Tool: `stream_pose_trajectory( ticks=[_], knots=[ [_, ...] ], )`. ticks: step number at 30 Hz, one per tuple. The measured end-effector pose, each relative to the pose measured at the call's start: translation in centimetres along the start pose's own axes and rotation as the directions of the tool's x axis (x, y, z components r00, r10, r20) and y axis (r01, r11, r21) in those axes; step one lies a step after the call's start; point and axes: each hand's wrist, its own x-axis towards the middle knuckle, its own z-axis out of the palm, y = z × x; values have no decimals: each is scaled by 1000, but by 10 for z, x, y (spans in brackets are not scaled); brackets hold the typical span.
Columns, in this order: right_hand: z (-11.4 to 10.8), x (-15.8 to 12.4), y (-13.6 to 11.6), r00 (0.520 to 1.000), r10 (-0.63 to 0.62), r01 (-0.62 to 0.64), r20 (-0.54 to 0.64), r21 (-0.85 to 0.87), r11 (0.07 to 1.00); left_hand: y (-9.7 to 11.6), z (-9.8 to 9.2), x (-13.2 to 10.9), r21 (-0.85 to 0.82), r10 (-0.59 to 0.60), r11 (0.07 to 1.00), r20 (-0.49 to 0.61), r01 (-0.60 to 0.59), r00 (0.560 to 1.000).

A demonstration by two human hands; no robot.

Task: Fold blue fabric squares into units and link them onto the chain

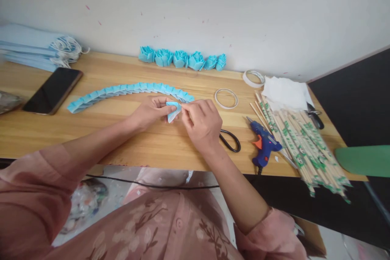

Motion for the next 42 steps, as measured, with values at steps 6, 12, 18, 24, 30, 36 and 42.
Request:
stream_pose_trajectory(
  ticks=[6,12,18,24,30,36,42],
  knots=[
    [4,-2,1,994,-113,113,-4,-89,990,-4,-2,1,-7,1,1000,2,-1,1000],
    [5,-3,2,991,-132,132,15,-148,980,-4,-2,1,-11,12,1000,9,-12,1000],
    [4,-2,-2,978,-203,188,-40,-235,954,-3,-1,2,-36,18,999,12,-18,1000],
    [3,-2,-3,987,-158,150,-28,-179,972,-7,-3,3,-33,31,999,25,-31,999],
    [-6,7,11,969,-241,242,46,-10,970,-3,-2,2,-11,-9,1000,73,10,997],
    [-13,13,22,928,-366,361,68,73,930,-1,-2,2,13,-115,993,160,115,980],
    [-14,16,24,884,-457,452,96,67,890,1,-2,1,4,-172,985,203,175,964]
  ],
)
